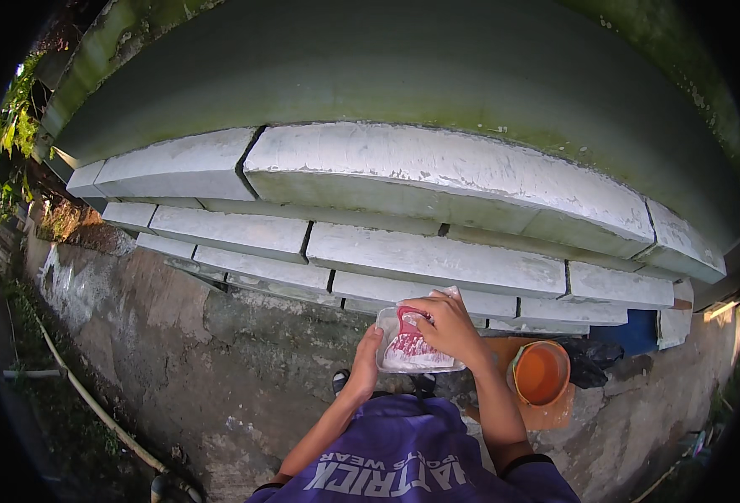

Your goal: Applying putty or plaster to a concrete wall using a putty knife.

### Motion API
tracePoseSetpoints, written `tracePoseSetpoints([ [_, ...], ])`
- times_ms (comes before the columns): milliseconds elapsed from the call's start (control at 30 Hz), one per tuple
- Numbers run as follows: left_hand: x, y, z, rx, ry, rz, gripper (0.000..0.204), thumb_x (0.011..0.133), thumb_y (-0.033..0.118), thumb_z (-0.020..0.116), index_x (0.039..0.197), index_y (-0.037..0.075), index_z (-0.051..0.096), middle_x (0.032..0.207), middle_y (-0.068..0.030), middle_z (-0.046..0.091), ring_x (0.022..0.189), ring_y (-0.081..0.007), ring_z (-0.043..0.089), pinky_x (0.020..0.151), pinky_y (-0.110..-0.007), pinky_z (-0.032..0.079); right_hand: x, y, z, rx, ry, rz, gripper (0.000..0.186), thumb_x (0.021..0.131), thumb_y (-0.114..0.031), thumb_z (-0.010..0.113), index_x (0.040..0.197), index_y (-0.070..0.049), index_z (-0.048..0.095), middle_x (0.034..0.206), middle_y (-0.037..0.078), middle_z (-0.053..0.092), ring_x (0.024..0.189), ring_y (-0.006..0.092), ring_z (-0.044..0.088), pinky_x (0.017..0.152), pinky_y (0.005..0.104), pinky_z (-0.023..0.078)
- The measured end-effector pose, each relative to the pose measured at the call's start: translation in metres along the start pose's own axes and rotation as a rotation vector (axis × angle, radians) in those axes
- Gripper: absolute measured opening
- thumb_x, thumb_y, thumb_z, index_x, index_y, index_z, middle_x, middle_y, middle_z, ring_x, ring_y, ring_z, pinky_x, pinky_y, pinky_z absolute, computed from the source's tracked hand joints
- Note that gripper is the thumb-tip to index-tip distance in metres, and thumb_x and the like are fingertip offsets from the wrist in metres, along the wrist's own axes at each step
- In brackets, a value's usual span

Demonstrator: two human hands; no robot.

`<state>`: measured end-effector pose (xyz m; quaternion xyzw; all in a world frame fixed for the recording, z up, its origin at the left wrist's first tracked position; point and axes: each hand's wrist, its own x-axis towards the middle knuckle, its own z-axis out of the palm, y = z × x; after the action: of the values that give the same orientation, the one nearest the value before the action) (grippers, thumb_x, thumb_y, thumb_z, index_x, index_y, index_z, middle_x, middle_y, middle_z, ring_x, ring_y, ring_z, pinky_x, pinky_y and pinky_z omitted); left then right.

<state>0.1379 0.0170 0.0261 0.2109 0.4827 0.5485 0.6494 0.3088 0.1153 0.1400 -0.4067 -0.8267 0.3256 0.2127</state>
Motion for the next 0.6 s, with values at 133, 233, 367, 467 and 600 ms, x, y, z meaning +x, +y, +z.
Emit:
tracePoseSetpoints([
  [133, -0.003, 0.01, 0.002, 0.024, -0.067, -0.003, 0.067, 0.105, 0.045, 0.046, 0.151, -0.003, 0.039, 0.144, -0.0139, 0.052, 0.131, -0.0209, 0.05, 0.112, -0.033, 0.037, -0.002, 0.01, 0.004, 0.027, 0.075, 0.007, 0.031, 0.089, -0.01, 0.062, 0.118, -0.006, 0.072, 0.101, 0.017, 0.073, 0.104, 0.0355, 0.063, 0.105, 0.0442, 0.038],
  [233, -0.005, 0.011, -0.003, 0.002, -0.099, -0.005, 0.07, 0.105, 0.047, 0.046, 0.153, -0.004, 0.035, 0.148, -0.0146, 0.049, 0.135, -0.0217, 0.047, 0.114, -0.034, 0.035, 0.0, 0.008, 0.001, 0.036, 0.119, 0.041, 0.03, 0.09, -0.008, 0.062, 0.118, -0.005, 0.072, 0.103, 0.019, 0.073, 0.106, 0.0377, 0.064, 0.104, 0.0443, 0.041],
  [367, 0.0, -0.002, -0.015, -0.022, -0.022, -0.031, 0.072, 0.105, 0.047, 0.046, 0.154, -0.004, 0.033, 0.15, -0.0147, 0.046, 0.137, -0.0224, 0.046, 0.115, -0.035, 0.034, 0.002, 0.01, -0.002, 0.161, 0.186, 0.147, 0.031, 0.09, -0.001, 0.06, 0.12, 0.001, 0.069, 0.105, 0.019, 0.074, 0.093, 0.0284, 0.07, 0.09, 0.0365, 0.052],
  [467, -0.001, 0.004, -0.011, -0.028, -0.018, -0.01, 0.07, 0.105, 0.047, 0.046, 0.153, -0.003, 0.034, 0.149, -0.0143, 0.047, 0.136, -0.0223, 0.046, 0.115, -0.035, 0.035, 0.002, 0.014, 0.001, 0.431, 0.278, 0.224, 0.03, 0.091, 0.002, 0.058, 0.12, 0.004, 0.068, 0.101, 0.014, 0.074, 0.088, 0.0159, 0.068, 0.082, 0.0292, 0.053],
  [600, -0.011, 0.023, 0.006, -0.046, 0.011, 0.031, 0.06, 0.107, 0.046, 0.039, 0.144, 0.0, 0.048, 0.136, -0.0138, 0.061, 0.126, -0.0236, 0.058, 0.111, -0.038, 0.041, -0.003, 0.029, 0.005, 0.716, 0.329, 0.255, 0.025, 0.098, 0.003, 0.052, 0.12, 0.007, 0.065, 0.104, 0.006, 0.071, 0.095, 0.0109, 0.064, 0.086, 0.0257, 0.051],
])
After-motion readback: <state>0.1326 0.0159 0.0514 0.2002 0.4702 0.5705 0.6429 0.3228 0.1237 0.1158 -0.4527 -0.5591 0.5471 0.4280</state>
